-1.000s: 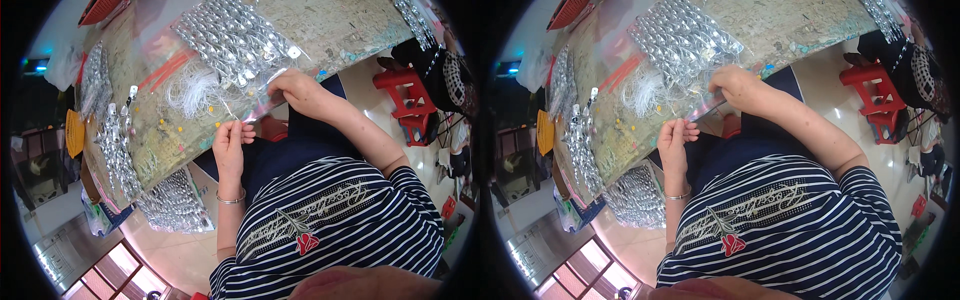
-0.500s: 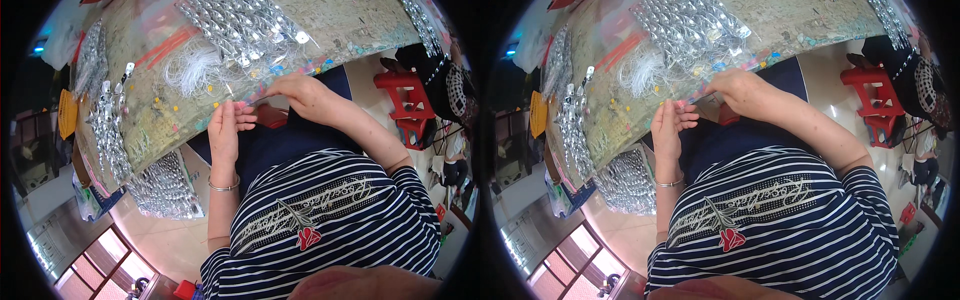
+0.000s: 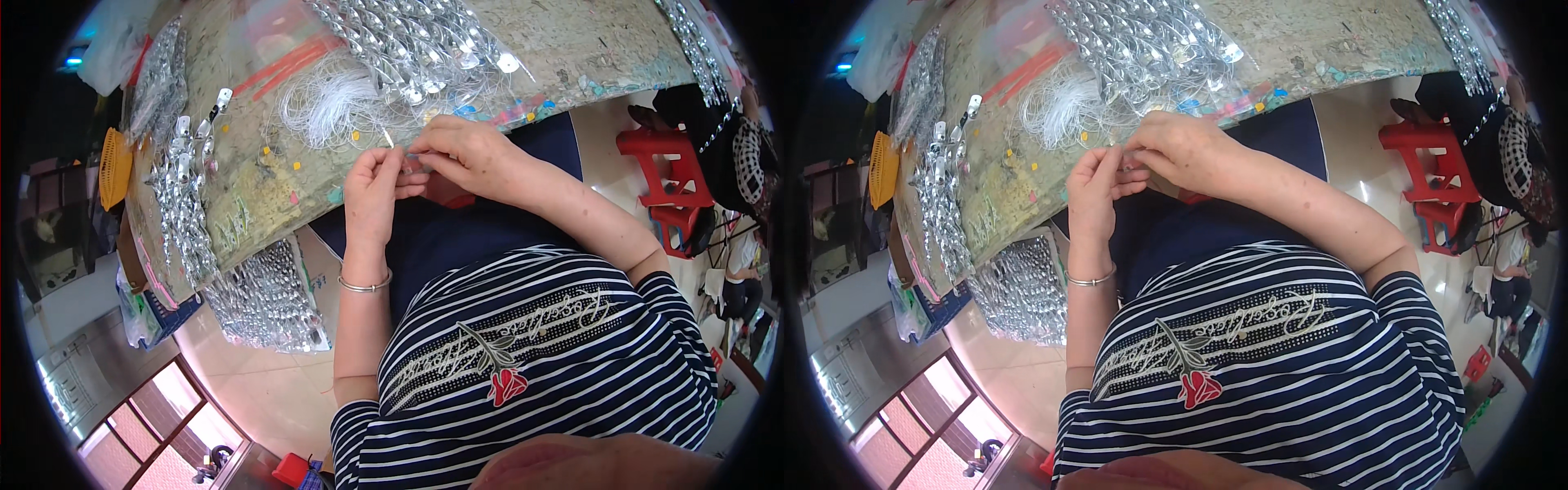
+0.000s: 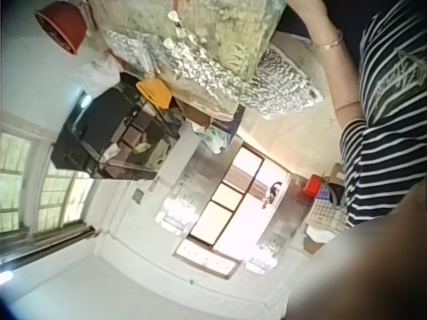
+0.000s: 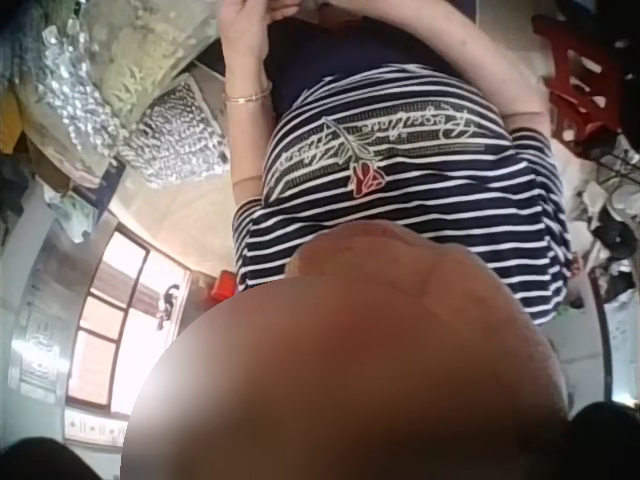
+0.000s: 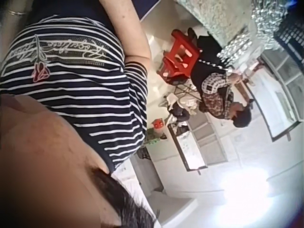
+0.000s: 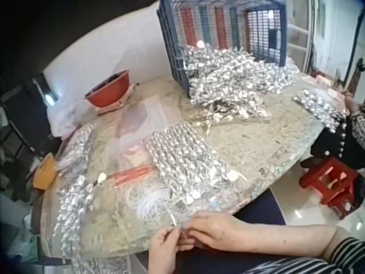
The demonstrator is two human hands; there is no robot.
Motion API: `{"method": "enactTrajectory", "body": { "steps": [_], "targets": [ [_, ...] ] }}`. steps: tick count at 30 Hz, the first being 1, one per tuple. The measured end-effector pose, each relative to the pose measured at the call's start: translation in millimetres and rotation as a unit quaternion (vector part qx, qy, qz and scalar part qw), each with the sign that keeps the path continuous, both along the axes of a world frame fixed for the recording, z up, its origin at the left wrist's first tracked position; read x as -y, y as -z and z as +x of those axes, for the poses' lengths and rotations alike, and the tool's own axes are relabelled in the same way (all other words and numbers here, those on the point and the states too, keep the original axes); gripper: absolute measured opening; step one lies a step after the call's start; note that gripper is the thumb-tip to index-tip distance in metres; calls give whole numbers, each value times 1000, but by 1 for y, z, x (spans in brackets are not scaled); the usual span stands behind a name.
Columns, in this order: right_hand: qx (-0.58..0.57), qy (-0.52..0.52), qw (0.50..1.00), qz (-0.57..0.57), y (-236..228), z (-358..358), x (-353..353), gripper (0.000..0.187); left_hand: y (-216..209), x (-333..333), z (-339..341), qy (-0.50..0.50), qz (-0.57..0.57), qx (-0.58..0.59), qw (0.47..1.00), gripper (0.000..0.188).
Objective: Putting silver tinsel-like decorative items into plastic bags at a workbench.
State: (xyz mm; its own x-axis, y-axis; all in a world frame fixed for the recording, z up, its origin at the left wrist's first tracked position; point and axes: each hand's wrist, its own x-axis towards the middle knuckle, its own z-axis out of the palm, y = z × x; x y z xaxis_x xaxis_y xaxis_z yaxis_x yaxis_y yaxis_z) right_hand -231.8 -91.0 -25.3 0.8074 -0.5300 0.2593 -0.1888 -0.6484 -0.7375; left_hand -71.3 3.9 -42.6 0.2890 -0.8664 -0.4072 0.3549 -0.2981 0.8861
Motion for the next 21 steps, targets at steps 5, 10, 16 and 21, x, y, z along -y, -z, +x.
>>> {"method": "enactTrajectory", "body": {
  "steps": [5, 10, 16, 21],
  "targets": [
    [-1, 13, 1000, 4, 0, 7, -1, 12, 3, 1, 4, 0, -12, -56, 998, 17],
    [-8, 22, 1000, 1, -1, 12, -2, 13, 2, 2, 4, -6, -19, -61, 998, 18],
    [-13, 36, 999, -12, -3, 16, -3, 14, 0, 2, 7, -1, -7, -51, 999, 20],
    [-34, 34, 998, -36, 1, 18, -1, 14, -5, 4, 5, -3, 0, -31, 1000, 21]
  ]
}}
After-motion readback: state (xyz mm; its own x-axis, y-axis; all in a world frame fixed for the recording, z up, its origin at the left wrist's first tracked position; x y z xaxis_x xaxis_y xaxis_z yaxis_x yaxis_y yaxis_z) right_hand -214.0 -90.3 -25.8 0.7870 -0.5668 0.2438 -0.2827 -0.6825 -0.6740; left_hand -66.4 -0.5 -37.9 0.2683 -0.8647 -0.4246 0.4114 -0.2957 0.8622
